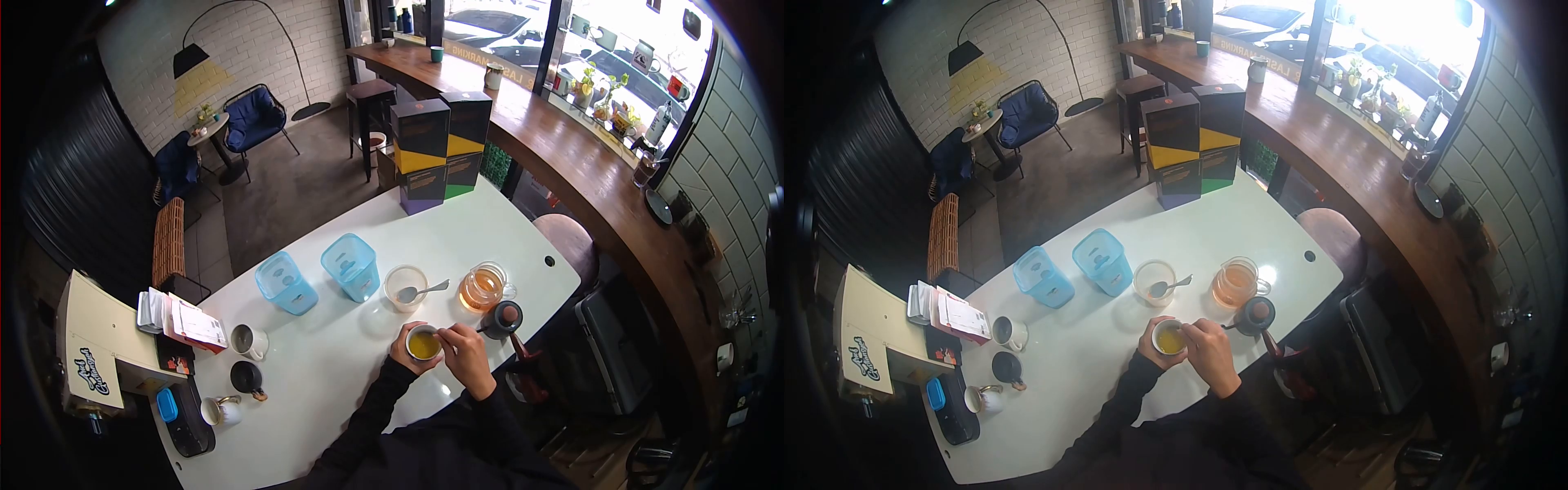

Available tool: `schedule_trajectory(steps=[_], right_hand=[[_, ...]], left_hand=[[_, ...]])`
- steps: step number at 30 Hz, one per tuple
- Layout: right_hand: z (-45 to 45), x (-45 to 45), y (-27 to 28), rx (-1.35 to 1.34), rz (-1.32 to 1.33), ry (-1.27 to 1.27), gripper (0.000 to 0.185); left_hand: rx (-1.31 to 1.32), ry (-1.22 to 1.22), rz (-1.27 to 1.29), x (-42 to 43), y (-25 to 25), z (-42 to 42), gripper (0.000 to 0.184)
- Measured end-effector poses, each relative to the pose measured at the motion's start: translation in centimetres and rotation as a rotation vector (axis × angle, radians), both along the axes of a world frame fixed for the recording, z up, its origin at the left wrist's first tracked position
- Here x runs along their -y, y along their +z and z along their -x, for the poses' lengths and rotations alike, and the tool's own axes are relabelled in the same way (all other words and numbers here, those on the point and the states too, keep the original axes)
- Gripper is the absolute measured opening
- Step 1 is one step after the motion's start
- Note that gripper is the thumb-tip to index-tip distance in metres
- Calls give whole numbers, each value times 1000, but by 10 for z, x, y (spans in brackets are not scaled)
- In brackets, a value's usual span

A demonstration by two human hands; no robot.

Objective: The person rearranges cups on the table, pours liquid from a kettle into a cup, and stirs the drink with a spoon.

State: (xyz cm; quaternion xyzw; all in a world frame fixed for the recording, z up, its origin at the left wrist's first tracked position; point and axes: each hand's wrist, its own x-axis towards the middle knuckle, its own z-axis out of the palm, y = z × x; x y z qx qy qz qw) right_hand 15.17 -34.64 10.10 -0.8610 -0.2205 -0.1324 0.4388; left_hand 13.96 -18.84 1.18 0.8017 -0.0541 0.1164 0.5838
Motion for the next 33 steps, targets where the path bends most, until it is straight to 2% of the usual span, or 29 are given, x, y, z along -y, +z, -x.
schedule_trajectory(steps=[5,7,13,20,26,33], right_hand=[[3,3,7,-36,51,-21,9],[3,3,5,-109,54,47,10],[-1,-1,-2,20,3,19,10],[2,5,10,-16,54,-7,9],[3,1,4,-89,28,95,8],[1,1,4,-38,-7,8,10]], left_hand=[[-28,-4,-7,-1,0,1,80],[-37,-11,0,-1,0,0,80],[-25,-15,-4,-1,3,1,80],[-4,-6,-6,-1,-1,0,81],[-36,-13,-3,-1,1,0,81],[-8,-4,-13,0,3,1,81]])
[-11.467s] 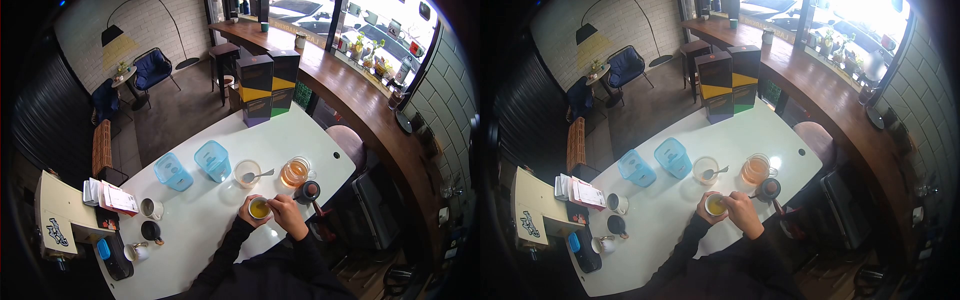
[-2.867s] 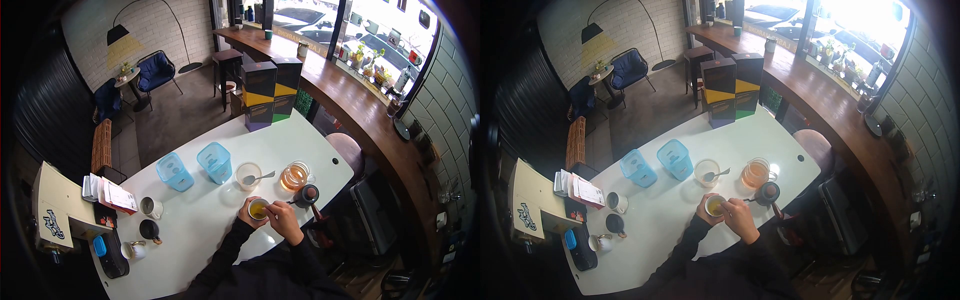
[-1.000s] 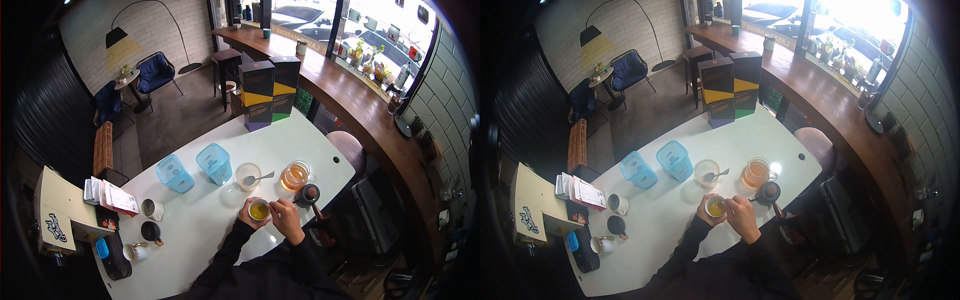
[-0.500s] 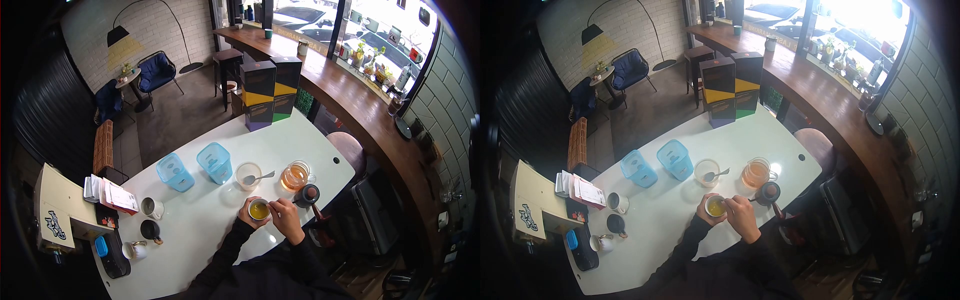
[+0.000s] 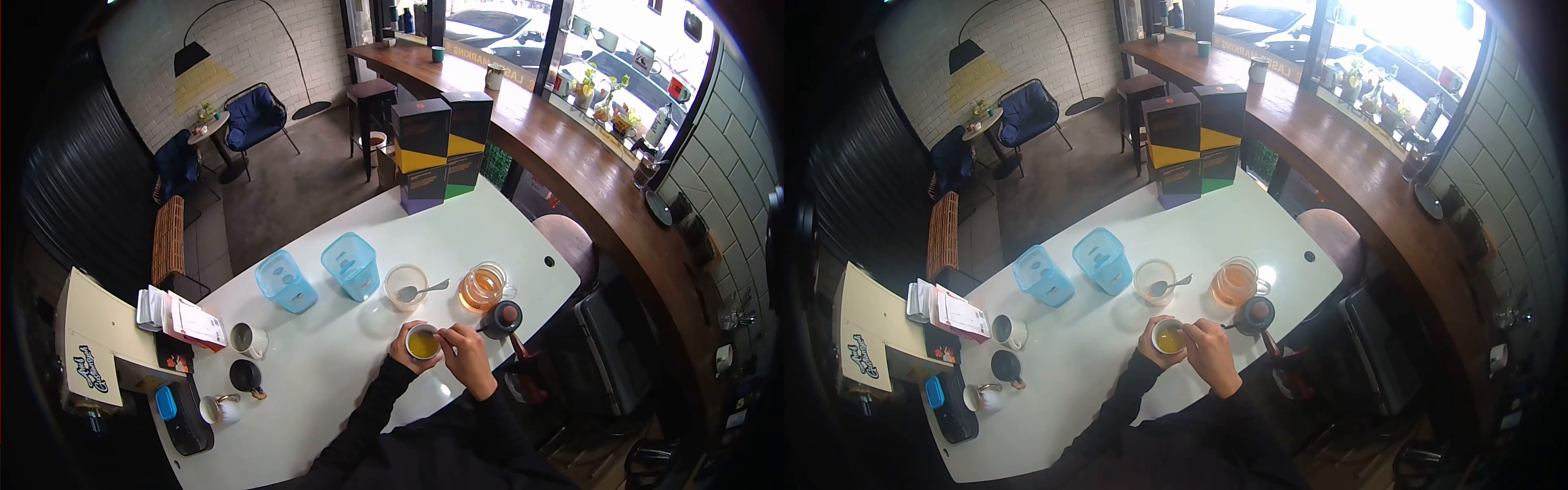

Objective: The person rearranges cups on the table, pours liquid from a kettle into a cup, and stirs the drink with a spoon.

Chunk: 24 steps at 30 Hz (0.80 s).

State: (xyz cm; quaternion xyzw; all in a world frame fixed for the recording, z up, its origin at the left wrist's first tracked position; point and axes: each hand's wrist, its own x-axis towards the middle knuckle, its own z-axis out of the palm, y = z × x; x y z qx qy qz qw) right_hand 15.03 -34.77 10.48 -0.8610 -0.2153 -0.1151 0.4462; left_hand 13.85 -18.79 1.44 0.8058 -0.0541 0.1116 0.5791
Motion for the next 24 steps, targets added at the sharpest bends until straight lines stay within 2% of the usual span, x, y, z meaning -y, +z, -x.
schedule_trajectory(steps=[7,14,20,24], right_hand=[[2,1,1,-100,48,65,11],[1,-2,2,-24,-45,34,10],[0,1,5,11,48,-22,8],[0,1,0,-27,64,56,9]], left_hand=[[-14,-10,14,0,-1,-1,81],[-1,-8,19,1,0,-1,81],[-9,2,-1,0,-1,-1,81],[-34,-13,19,0,0,0,81]])
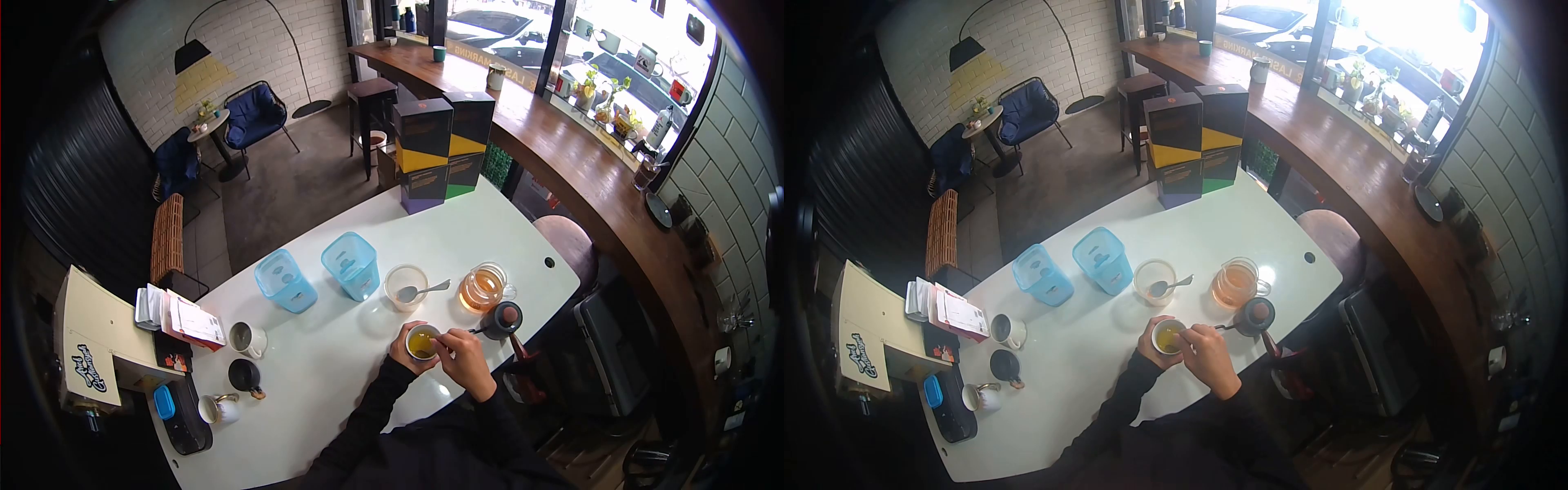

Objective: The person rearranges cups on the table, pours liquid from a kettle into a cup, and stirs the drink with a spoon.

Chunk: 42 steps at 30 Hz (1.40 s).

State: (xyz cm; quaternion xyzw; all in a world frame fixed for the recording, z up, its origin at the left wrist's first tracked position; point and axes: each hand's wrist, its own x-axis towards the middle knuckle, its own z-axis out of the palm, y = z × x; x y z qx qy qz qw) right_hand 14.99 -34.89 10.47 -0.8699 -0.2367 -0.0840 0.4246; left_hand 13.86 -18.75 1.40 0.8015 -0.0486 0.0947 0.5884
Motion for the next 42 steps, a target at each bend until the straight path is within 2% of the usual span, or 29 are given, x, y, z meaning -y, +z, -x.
schedule_trajectory(steps=[4,10,14,16,22,29,34,42], right_hand=[[0,-3,1,10,-88,19,8],[-1,0,3,25,-51,-43,11],[0,1,2,-28,-30,-37,11],[-1,1,-1,33,4,-6,9],[2,-2,1,-56,-90,5,11],[0,1,1,-1,-71,-59,11],[0,1,2,-79,-67,-22,11],[0,1,1,-32,-61,2,12]], left_hand=[[-22,-6,5,0,0,0,81],[56,22,-20,2,0,-1,82],[5,11,-20,1,1,0,82],[12,6,-2,1,0,0,81],[38,0,-15,1,3,0,81],[57,10,-26,1,-2,-1,82],[41,0,-9,0,-2,-1,81],[28,4,-11,0,0,0,81]])
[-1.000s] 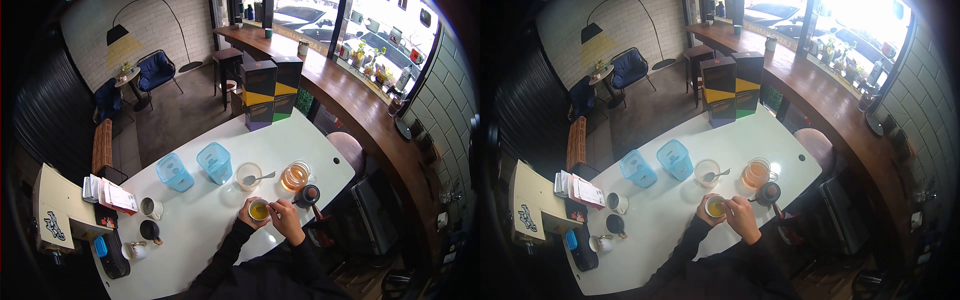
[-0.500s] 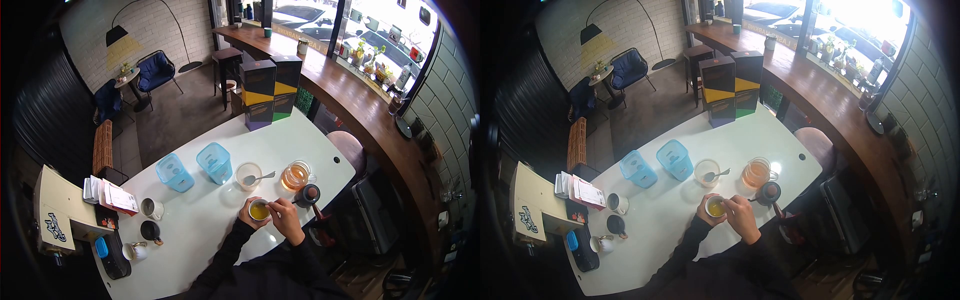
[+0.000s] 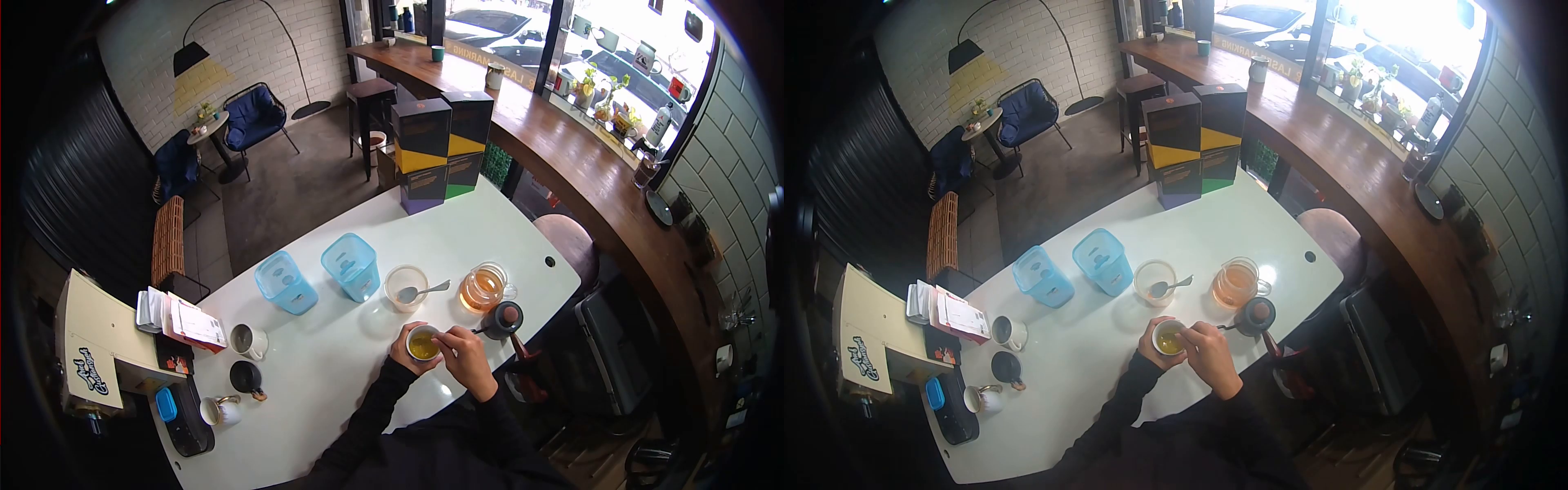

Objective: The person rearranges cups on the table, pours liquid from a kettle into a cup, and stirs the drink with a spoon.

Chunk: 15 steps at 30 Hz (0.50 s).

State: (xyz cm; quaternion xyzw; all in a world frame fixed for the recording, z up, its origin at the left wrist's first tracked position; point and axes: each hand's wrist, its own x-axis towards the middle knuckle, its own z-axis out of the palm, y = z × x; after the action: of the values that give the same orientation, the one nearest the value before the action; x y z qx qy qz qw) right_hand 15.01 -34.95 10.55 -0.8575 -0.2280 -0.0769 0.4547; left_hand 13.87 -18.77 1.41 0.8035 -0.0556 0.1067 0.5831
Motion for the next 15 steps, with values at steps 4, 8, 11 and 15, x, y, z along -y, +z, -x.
schedule_trajectory(steps=[4,8,11,15], right_hand=[[-1,0,-2,20,-21,-31,12],[0,1,1,21,-1,-14,12],[0,1,0,-8,-7,26,10],[0,3,5,28,37,56,9]], left_hand=[[29,9,-18,1,2,0,82],[28,6,-4,0,1,0,82],[27,-3,-2,0,0,0,82],[8,-2,-15,0,3,0,81]])
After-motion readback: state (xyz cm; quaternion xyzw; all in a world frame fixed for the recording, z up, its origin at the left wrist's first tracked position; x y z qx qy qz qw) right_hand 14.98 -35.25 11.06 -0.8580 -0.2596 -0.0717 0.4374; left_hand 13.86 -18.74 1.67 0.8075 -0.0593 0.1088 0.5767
